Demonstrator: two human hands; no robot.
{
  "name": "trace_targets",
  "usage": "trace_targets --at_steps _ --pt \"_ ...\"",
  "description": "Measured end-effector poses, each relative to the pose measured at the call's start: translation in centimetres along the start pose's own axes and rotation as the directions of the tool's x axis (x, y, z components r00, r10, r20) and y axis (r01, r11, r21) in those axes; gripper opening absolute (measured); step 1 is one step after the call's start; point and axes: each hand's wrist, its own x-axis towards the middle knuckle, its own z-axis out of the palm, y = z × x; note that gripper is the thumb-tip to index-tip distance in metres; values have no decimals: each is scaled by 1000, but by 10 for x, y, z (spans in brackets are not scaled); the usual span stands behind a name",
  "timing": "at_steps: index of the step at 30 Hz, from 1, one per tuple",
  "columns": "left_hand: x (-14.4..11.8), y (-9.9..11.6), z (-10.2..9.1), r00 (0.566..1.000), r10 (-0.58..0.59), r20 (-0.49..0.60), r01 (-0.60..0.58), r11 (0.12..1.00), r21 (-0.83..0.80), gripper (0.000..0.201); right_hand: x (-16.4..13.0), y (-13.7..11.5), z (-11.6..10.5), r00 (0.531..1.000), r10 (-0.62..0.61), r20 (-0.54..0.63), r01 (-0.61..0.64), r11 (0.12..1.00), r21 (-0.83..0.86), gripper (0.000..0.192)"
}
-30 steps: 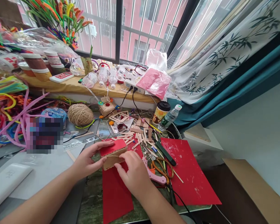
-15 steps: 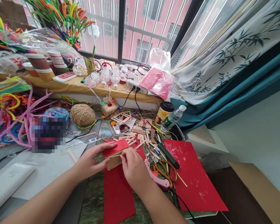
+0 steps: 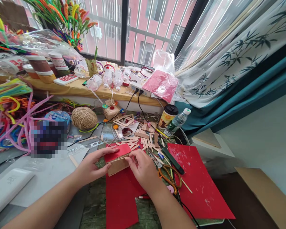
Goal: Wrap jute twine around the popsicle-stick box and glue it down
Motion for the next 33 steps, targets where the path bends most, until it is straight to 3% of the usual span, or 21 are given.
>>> trace_targets --at_steps 4,9,17,21,26,30,33 --pt "1 5 0 999 39 11 -39 999 24 48 4 10 -2 999 8 -46 -6 999 47 11" --pt "2 3 0 993 119 16 -119 993 2 47 4 16 5 990 114 -83 -91 967 237 11" --pt "4 2 1 992 119 27 -118 992 -50 37 1 27 11 973 226 -51 -187 894 406 9" --pt "4 2 3 991 134 22 -131 986 -103 29 1 32 13 941 336 32 -296 777 555 17" --pt "4 -1 4 994 111 15 -108 984 -144 27 0 33 14 926 337 173 -364 663 655 31" --pt "3 -7 4 996 81 -26 -85 968 -238 20 -1 29 15 927 323 192 -361 623 694 47" --pt "4 -10 5 1000 -12 -24 2 932 -363 21 -1 26 16 925 291 242 -375 618 691 47"
